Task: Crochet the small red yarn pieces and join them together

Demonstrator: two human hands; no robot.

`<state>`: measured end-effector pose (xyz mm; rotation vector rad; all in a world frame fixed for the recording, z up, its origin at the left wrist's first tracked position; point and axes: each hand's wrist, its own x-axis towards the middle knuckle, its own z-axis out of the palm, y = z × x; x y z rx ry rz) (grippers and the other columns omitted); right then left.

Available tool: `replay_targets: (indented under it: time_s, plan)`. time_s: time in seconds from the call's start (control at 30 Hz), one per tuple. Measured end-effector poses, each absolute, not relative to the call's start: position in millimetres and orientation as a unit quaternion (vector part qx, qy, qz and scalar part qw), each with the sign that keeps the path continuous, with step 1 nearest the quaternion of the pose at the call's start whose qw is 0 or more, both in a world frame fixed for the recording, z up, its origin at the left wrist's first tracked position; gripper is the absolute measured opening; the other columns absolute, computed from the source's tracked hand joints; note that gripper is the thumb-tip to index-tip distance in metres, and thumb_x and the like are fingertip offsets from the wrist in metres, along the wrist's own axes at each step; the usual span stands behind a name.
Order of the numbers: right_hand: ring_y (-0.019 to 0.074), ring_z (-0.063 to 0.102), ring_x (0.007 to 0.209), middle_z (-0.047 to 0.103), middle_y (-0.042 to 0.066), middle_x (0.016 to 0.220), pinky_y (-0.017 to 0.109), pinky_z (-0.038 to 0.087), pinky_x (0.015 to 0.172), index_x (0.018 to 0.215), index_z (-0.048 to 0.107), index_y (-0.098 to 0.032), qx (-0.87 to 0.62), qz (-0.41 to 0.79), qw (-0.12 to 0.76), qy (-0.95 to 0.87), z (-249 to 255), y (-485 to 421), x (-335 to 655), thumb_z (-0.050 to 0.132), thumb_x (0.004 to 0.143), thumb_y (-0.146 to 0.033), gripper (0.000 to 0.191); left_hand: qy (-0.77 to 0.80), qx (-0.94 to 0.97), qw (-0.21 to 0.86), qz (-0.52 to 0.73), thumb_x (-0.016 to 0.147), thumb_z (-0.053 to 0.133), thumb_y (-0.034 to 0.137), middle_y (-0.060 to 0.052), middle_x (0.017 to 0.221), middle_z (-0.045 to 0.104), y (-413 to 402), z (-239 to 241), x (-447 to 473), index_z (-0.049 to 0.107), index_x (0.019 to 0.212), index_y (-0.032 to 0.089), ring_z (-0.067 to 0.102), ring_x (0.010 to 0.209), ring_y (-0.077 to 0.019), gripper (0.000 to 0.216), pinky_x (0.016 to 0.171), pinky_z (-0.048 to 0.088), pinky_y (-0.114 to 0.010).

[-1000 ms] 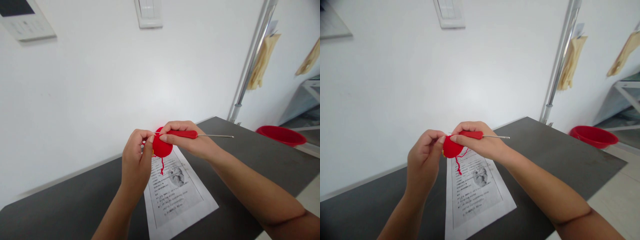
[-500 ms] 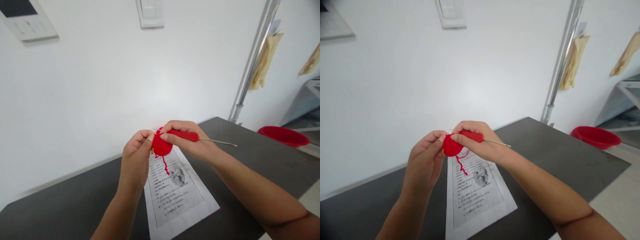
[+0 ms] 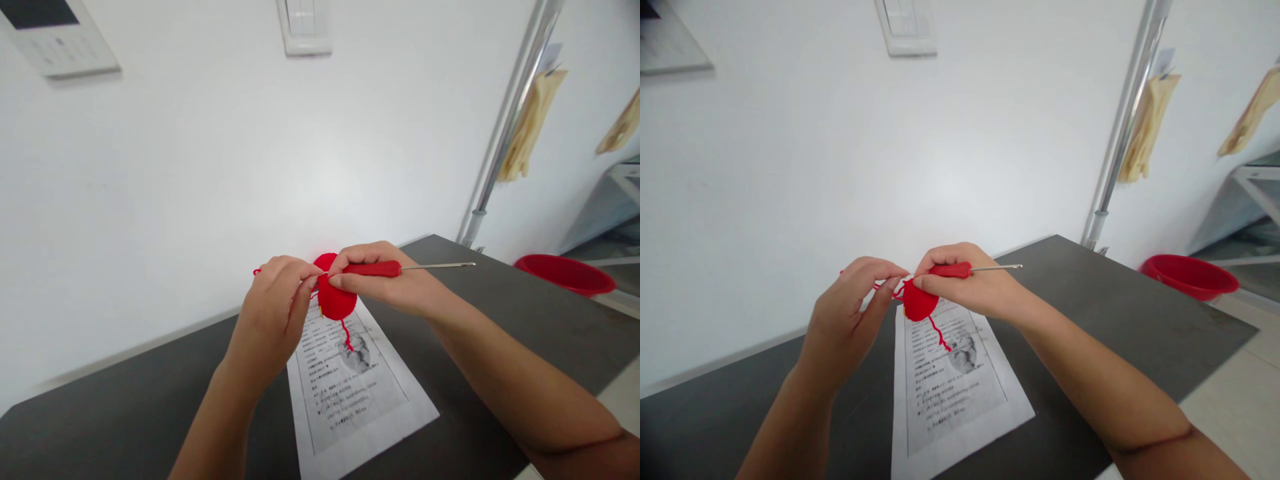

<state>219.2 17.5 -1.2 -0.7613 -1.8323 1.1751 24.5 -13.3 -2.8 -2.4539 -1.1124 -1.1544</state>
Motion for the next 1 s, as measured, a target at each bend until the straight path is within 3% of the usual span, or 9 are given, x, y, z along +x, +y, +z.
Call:
replay_targets:
  time_s: [0.27,0.67,1.0]
  plan:
    - [0.0119,0.053,0.063,0.063,0.0,0.067,0.024,0.038,0.056,0.071,0.067,-0.015,-0.321,0.446,0.395,-0.736,2.8,20.2,222.5,0.063,0.077,-0.021,0.009,-0.342,-0.856,0.23,-0.311,0.097,0.045,0.012,-0.005,0.088,0.07,-9.9,-5.6,23.7,0.063,0.092,0.019,0.06,0.082,-0.0222,0.02,0.075,0.044,-0.037]
    - [0.0112,0.05,0.06,0.061,-0.001,0.065,0.024,0.036,0.054,0.068,0.065,-0.016,-0.336,0.43,0.378,-0.748,4.1,19.3,224.5,0.061,0.076,-0.019,0.009,-0.329,-0.859,0.263,-0.291,0.093,0.045,0.007,-0.006,0.083,0.069,-8.9,-7.6,25.0,0.061,0.085,0.017,0.062,0.079,-0.0237,0.02,0.072,0.045,-0.037]
    - [0.0129,0.054,0.067,0.062,0.001,0.069,0.026,0.041,0.062,0.072,0.066,-0.014,-0.285,0.513,0.395,-0.707,3.6,19.2,220.5,0.066,0.077,-0.025,0.012,-0.287,-0.8,0.253,-0.461,0.087,0.053,0.003,-0.007,0.085,0.069,-9.8,-14.9,32.6,0.06,0.09,0.018,0.06,0.079,-0.0211,0.017,0.076,0.048,-0.036]
